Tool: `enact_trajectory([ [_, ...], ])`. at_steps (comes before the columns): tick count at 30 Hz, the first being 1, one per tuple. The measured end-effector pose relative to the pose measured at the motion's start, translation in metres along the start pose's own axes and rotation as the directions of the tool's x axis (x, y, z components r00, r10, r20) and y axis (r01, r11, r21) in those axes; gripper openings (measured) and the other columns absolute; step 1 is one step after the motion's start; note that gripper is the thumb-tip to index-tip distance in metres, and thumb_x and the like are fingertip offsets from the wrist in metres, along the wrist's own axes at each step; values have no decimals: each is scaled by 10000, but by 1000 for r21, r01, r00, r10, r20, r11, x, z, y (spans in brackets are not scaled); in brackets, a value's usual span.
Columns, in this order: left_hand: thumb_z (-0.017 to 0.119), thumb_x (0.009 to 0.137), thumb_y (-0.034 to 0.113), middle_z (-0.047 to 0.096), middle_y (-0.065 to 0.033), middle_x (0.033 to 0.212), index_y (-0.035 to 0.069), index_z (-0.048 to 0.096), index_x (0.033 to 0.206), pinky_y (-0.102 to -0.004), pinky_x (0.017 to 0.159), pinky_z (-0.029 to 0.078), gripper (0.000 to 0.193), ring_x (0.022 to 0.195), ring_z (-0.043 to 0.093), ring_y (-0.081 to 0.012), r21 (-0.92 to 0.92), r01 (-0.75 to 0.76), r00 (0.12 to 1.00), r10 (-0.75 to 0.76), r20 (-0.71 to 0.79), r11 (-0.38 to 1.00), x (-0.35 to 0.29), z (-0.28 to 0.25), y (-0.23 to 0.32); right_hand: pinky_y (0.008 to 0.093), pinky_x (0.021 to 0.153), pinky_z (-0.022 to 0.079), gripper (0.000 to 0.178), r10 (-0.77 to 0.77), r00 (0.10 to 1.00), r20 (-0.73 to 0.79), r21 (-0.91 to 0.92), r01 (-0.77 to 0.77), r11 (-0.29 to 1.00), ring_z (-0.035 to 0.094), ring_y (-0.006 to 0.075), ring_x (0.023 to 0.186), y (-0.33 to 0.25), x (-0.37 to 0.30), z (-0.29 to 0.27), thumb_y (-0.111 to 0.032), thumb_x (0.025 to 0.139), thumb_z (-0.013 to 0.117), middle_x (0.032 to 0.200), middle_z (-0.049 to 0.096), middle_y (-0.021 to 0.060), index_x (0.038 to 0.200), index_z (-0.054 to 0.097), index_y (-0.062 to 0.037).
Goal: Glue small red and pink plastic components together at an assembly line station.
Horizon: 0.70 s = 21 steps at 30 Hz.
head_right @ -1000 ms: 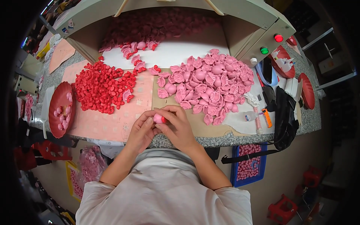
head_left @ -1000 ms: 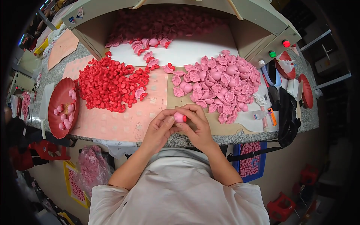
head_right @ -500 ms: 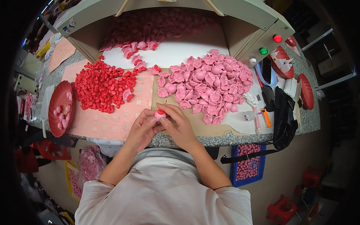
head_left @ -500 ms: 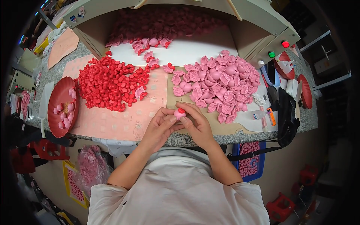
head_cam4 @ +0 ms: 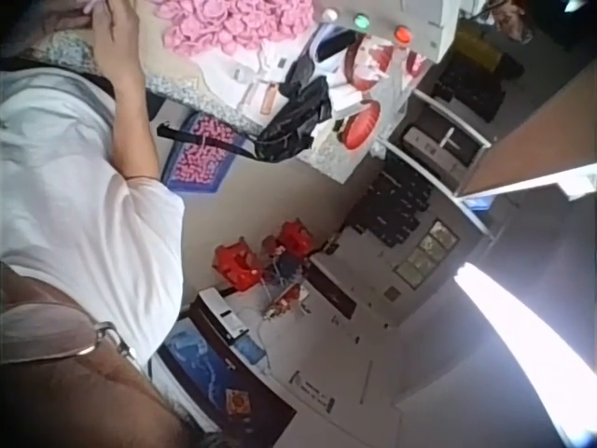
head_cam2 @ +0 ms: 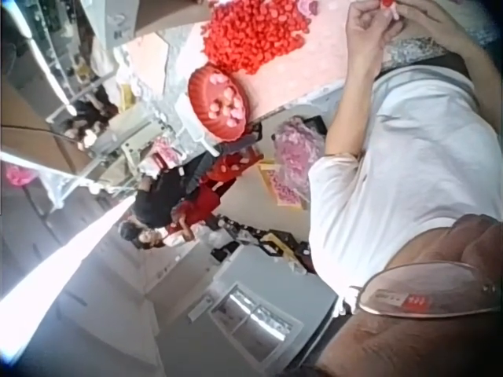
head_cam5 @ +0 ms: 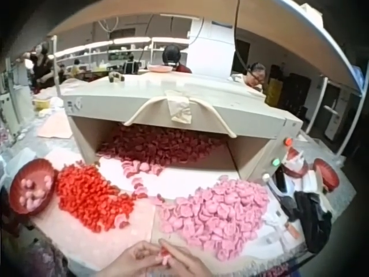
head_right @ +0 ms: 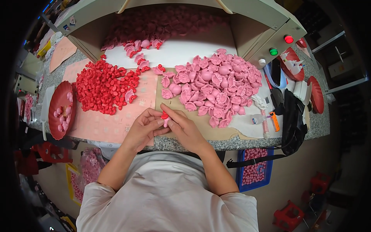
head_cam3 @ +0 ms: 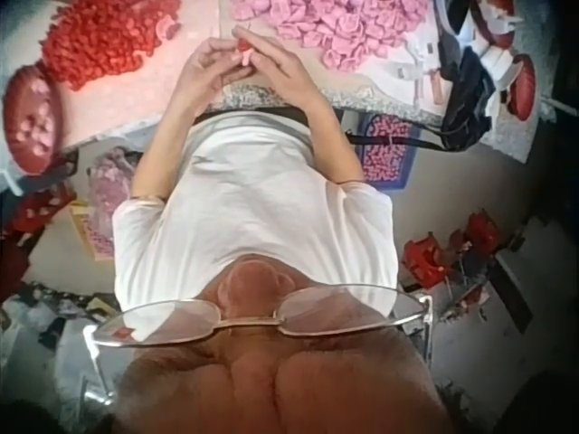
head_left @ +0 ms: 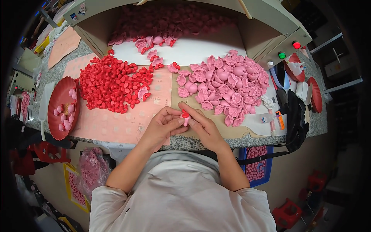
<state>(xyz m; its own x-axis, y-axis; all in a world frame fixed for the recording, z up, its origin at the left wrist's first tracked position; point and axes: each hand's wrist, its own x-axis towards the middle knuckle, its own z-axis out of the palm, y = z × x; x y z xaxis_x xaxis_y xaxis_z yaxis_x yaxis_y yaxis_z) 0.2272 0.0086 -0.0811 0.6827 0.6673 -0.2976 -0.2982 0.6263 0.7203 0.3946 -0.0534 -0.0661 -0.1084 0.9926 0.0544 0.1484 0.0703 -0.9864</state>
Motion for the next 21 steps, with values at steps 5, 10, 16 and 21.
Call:
enact_trajectory([
  [5,550,894,32,605,-87,1034,31,500,1031,-314,873,522,146,972,606,-154,-43,20,1000,-20,13,999,3,0,2,285,1004,328,440,38,999,13,83,-38,996,429,150,1201,6,1,-4,-59,925,412,1342,460,98,1361,383,-7],
  [10,553,887,16,606,-96,1046,24,500,1035,-315,872,523,158,966,611,-158,-31,13,1000,-13,2,999,7,-2,-3,287,1006,338,439,62,998,30,151,-66,986,425,155,1222,14,1,-8,-48,924,421,1362,440,99,1358,379,6],
  [16,573,868,-9,615,-106,1027,16,501,1026,-317,864,526,176,937,622,-167,-8,-29,999,29,-25,1000,11,-2,-8,294,1015,337,448,63,995,72,210,-77,975,415,163,1239,16,4,-14,-43,919,435,1376,424,104,1358,371,20],
  [21,567,868,-12,619,-99,1020,27,516,1014,-332,869,526,160,940,621,-170,19,-40,999,40,-25,999,13,-3,-10,296,1018,335,452,50,996,78,227,-66,972,411,162,1242,17,4,-15,-43,916,442,1381,420,103,1357,369,23],
])
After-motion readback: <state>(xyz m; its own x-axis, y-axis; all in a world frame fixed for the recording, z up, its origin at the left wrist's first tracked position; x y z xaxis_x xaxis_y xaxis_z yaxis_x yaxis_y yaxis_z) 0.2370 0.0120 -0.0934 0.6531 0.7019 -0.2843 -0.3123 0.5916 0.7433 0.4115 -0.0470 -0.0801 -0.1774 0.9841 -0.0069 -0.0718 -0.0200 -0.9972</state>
